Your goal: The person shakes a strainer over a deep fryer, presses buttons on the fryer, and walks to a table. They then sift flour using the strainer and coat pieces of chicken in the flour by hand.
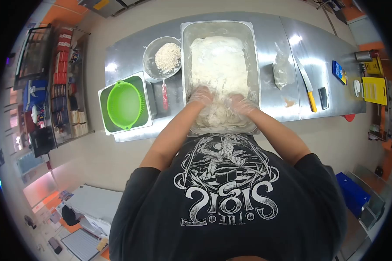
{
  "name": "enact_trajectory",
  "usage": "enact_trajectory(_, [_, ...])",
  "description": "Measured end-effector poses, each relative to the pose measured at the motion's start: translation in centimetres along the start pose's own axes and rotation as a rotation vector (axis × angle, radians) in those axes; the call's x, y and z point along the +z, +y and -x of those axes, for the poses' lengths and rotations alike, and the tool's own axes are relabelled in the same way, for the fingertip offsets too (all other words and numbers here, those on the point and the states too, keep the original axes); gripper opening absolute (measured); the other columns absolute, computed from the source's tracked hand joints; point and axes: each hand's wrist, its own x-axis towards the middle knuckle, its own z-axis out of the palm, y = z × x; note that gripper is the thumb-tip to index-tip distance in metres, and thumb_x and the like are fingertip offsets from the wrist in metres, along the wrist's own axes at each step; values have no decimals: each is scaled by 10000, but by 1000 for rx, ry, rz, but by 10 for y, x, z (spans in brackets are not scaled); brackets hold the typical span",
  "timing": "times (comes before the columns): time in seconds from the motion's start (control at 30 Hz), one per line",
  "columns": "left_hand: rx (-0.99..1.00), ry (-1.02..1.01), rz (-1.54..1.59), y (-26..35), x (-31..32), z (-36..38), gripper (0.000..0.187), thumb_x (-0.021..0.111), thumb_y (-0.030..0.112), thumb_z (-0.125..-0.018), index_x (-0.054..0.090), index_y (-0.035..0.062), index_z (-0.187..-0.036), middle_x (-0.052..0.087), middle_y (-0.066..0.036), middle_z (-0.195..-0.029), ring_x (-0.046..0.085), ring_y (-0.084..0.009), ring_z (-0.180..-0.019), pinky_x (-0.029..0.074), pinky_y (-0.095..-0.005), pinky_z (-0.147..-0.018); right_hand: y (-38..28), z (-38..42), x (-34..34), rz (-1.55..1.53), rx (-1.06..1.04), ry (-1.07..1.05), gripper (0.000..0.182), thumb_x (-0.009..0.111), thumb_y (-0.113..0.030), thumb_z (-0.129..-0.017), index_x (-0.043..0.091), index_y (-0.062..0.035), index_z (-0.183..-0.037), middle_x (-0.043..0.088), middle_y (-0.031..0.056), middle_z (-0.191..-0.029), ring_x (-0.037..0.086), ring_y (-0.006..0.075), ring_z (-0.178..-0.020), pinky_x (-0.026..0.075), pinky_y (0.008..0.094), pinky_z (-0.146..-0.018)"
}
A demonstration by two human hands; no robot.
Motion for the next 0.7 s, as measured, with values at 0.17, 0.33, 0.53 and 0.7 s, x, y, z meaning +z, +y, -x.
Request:
enact_trajectory(0.17, [30, -316, -59, 7, 12, 26, 757, 358, 586, -984, 567, -57, -1326, 518, -267, -1409, 474, -363, -1347, 343, -441, -1136, 122, -51, 94, 353, -87, 58, 480, 525, -424, -953, 682, -2, -1119, 694, 204, -1107, 632, 370, -1103, 483, 440, -962])
enact_trajectory(0.33, [-391, -208, 359, -2, 61, 31, 884, 333, 708, -941, 540, -41, -1364, 490, -292, -1427, 472, -409, -1338, 345, -436, -1126, 51, -61, 107, -329, 518, 173, 629, 512, -552, -926, 678, 21, -1127, 682, 226, -1138, 626, 386, -1115, 475, 456, -969])
enact_trajectory(0.53, [-721, -83, 1093, 45, 11, 56, 845, 587, 587, -898, 449, -51, -1435, 489, -274, -1437, 514, -394, -1297, 401, -425, -1064, 29, -66, 114, -486, 678, 275, 813, 493, -700, -888, 663, 47, -1160, 652, 269, -1189, 611, 413, -1141, 450, 478, -998])
enact_trajectory(0.7, [-200, -90, 578, 15, 33, 10, 788, 610, 520, -893, 453, -33, -1431, 546, -308, -1344, 560, -402, -1238, 441, -418, -1045, -14, -6, 34, -406, 529, 320, 878, 525, -714, -860, 599, 65, -1255, 595, 328, -1259, 588, 432, -1176, 427, 491, -1028])
